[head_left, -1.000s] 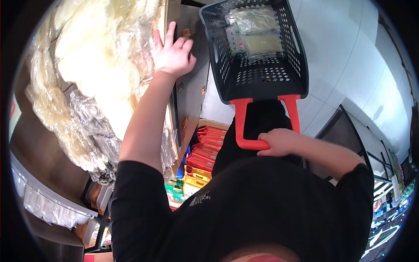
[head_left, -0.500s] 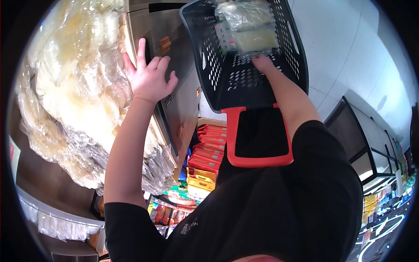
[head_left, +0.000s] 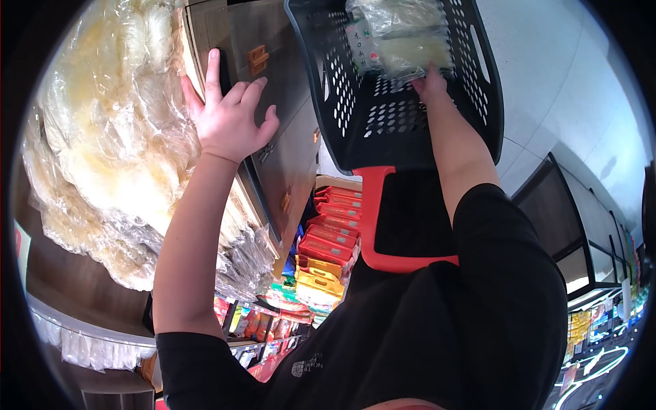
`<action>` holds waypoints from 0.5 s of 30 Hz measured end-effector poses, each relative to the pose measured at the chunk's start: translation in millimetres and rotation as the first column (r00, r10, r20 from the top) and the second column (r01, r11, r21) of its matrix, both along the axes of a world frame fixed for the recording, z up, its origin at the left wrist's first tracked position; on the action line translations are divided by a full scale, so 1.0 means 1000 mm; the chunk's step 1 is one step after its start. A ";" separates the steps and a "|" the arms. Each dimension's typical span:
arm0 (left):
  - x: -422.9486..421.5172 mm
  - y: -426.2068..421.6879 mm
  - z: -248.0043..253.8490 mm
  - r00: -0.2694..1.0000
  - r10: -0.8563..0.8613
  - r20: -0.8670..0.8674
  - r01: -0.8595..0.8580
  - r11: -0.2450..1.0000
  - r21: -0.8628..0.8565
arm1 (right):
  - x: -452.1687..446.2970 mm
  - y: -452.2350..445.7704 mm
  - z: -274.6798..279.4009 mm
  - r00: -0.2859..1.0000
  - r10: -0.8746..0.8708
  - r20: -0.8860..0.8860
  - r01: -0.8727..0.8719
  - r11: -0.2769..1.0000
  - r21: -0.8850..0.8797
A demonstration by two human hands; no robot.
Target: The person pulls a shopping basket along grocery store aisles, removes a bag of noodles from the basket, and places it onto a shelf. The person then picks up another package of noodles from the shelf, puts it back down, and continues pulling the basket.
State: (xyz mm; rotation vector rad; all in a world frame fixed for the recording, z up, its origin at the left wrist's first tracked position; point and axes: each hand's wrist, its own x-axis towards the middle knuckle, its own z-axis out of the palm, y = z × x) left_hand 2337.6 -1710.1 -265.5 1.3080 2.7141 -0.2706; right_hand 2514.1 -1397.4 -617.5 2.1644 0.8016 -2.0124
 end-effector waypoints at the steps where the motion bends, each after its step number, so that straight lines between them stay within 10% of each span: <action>1: -0.001 0.000 -0.002 1.000 -0.003 -0.009 0.003 1.000 0.014 | -0.001 0.002 -0.001 0.998 0.054 0.022 -0.054 0.999 -0.005; 15: 0.000 0.000 -0.004 1.000 -0.011 -0.020 0.011 1.000 -0.025 | 0.005 -0.003 -0.018 0.971 0.108 -0.212 -0.125 0.990 -0.067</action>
